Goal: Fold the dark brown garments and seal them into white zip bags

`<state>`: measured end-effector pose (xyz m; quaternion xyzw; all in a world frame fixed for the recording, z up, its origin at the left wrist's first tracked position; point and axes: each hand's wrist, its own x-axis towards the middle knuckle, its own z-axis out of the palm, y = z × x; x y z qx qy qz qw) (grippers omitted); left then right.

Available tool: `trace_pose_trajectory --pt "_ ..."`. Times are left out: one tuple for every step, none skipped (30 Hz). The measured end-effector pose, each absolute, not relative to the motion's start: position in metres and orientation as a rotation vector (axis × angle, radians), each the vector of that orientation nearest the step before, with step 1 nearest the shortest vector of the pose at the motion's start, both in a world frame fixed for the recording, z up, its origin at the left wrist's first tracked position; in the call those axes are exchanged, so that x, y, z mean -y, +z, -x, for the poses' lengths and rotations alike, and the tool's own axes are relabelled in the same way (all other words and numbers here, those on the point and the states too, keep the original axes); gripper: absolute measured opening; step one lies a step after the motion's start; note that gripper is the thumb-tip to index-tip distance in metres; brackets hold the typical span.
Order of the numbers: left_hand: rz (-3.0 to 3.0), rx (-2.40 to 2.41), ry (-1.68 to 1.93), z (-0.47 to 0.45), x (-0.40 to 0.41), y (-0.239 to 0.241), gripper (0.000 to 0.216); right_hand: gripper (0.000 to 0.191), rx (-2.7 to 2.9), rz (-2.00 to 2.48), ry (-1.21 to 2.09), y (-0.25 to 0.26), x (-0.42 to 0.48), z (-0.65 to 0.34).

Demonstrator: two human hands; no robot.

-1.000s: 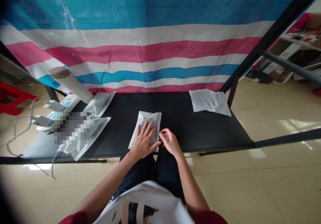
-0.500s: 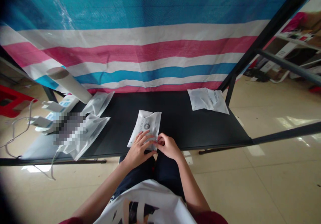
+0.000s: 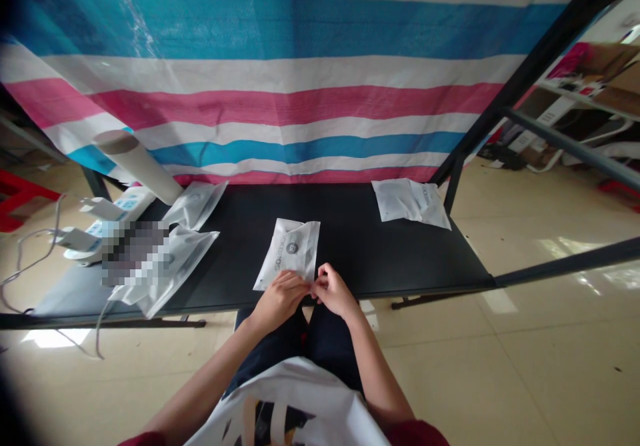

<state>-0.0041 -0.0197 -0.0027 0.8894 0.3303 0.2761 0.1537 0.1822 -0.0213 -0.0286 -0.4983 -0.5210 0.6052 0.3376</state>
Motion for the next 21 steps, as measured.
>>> trace_pose_trajectory --pt "-2.529 -0.933 0.802 0.001 0.023 -0.001 0.027 0.036 1.352 1.315 1.549 -0.031 0.021 -0.183" --pt "-2.499 -0.921 0.821 -0.002 0.028 0.000 0.027 0.035 1.369 1.336 1.505 -0.033 0.020 -0.186" --pt "-2.465 -0.908 0.844 -0.005 0.033 0.001 0.027 0.032 1.403 1.366 1.442 -0.034 0.018 -0.189" --pt "-2.433 -0.895 0.867 -0.009 0.040 0.003 0.026 0.028 1.442 1.403 1.360 -0.036 0.014 -0.192" --pt "-2.404 -0.881 0.893 -0.013 0.048 0.004 0.025 0.025 1.475 1.443 1.266 -0.037 0.008 -0.196" --pt "-2.380 -0.862 0.915 -0.016 0.056 0.005 0.024 0.023 1.495 1.481 1.171 -0.038 0.001 -0.200" --pt "-2.361 -0.842 0.936 -0.019 0.064 0.006 0.022 0.022 1.498 1.518 1.080 -0.039 -0.008 -0.204" --pt "-2.343 -0.823 0.954 -0.021 0.070 0.007 0.021 0.021 1.488 1.551 0.997 -0.040 -0.018 -0.207" --pt "-2.323 -0.818 0.971 -0.022 0.076 0.008 0.020 0.022 1.470 1.579 0.924 -0.040 -0.028 -0.210" --pt "-2.298 -0.834 0.991 -0.022 0.080 0.008 0.019 0.023 1.448 1.595 0.866 -0.039 -0.038 -0.211" --pt "-2.272 -0.873 1.011 -0.021 0.082 0.009 0.019 0.024 1.425 1.596 0.824 -0.038 -0.047 -0.212" --pt "-2.247 -0.929 1.028 -0.020 0.082 0.009 0.018 0.026 1.398 1.582 0.798 -0.036 -0.055 -0.211" --pt "-2.225 -0.998 1.040 -0.017 0.080 0.010 0.017 0.029 1.365 1.554 0.789 -0.034 -0.061 -0.208" --pt "-2.210 -1.064 1.045 -0.015 0.077 0.010 0.016 0.033 1.328 1.517 0.805 -0.032 -0.065 -0.205" --pt "-2.200 -1.122 1.044 -0.013 0.072 0.010 0.015 0.038 1.289 1.484 0.848 -0.030 -0.066 -0.201" --pt "-2.196 -1.162 1.038 -0.011 0.067 0.009 0.014 0.043 1.257 1.460 0.923 -0.028 -0.066 -0.196" --pt "-2.195 -1.186 1.033 -0.009 0.061 0.009 0.013 0.046 1.243 1.442 1.033 -0.028 -0.064 -0.191" --pt "-2.191 -1.198 1.031 -0.008 0.055 0.008 0.012 0.046 1.258 1.429 1.167 -0.028 -0.062 -0.187" --pt "-2.186 -1.199 1.032 -0.007 0.050 0.008 0.011 0.045 1.302 1.419 1.302 -0.029 -0.058 -0.184" --pt "-2.181 -1.190 1.030 -0.007 0.045 0.008 0.010 0.043 1.367 1.411 1.409 -0.031 -0.056 -0.182" --pt "-2.177 -1.171 1.028 -0.006 0.040 0.008 0.009 0.043 1.438 1.405 1.466 -0.033 -0.054 -0.181"
